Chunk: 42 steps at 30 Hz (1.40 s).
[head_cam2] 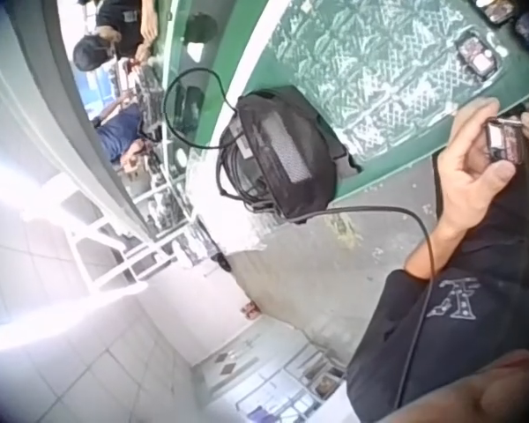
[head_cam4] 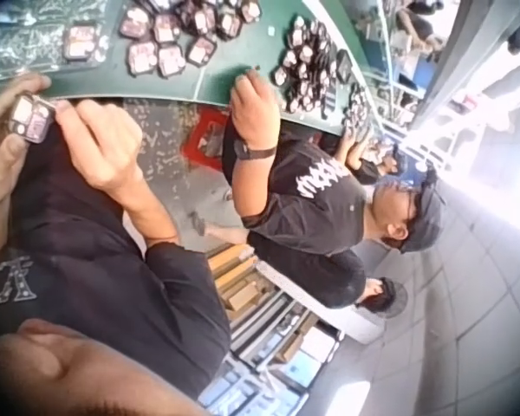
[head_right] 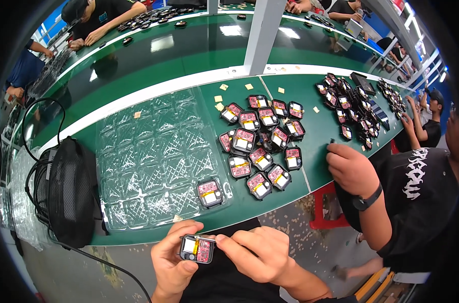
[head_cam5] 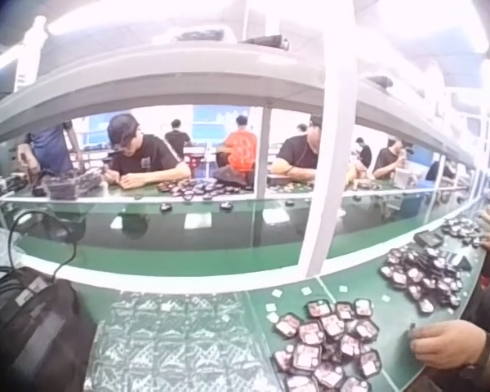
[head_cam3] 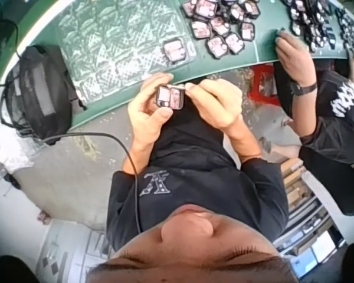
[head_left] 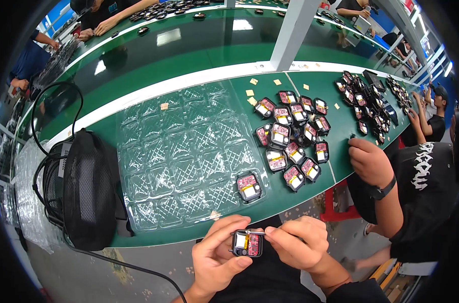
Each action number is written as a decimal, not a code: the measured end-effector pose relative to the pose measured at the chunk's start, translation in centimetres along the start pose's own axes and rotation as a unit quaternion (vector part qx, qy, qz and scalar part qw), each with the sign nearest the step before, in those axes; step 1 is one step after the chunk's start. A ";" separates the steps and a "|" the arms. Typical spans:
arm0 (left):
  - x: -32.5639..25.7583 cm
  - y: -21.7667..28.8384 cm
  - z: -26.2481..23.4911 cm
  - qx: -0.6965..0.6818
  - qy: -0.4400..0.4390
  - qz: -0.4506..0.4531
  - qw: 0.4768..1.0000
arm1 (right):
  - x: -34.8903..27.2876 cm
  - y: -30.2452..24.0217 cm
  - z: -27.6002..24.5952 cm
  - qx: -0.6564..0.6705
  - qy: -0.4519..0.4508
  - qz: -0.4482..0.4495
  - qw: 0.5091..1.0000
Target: The recorder is shown assembling small electronic modules on a production line, using a soldering iron and arranging finished units into a tray.
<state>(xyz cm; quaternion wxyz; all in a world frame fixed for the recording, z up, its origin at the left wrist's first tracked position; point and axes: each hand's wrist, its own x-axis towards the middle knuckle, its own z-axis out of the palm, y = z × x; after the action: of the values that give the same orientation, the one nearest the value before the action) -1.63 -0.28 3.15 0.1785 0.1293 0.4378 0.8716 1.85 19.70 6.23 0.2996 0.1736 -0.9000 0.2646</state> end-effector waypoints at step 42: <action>0.1 0.2 -0.6 0.039 -0.008 -0.003 0.999 | -0.5 0.4 0.2 -0.048 -0.007 -0.052 0.997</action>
<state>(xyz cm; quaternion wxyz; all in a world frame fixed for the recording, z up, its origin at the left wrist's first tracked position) -1.94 -0.75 2.98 0.1792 0.1418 0.4708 0.8521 1.91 19.95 5.63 0.3146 0.2078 -0.9036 0.2034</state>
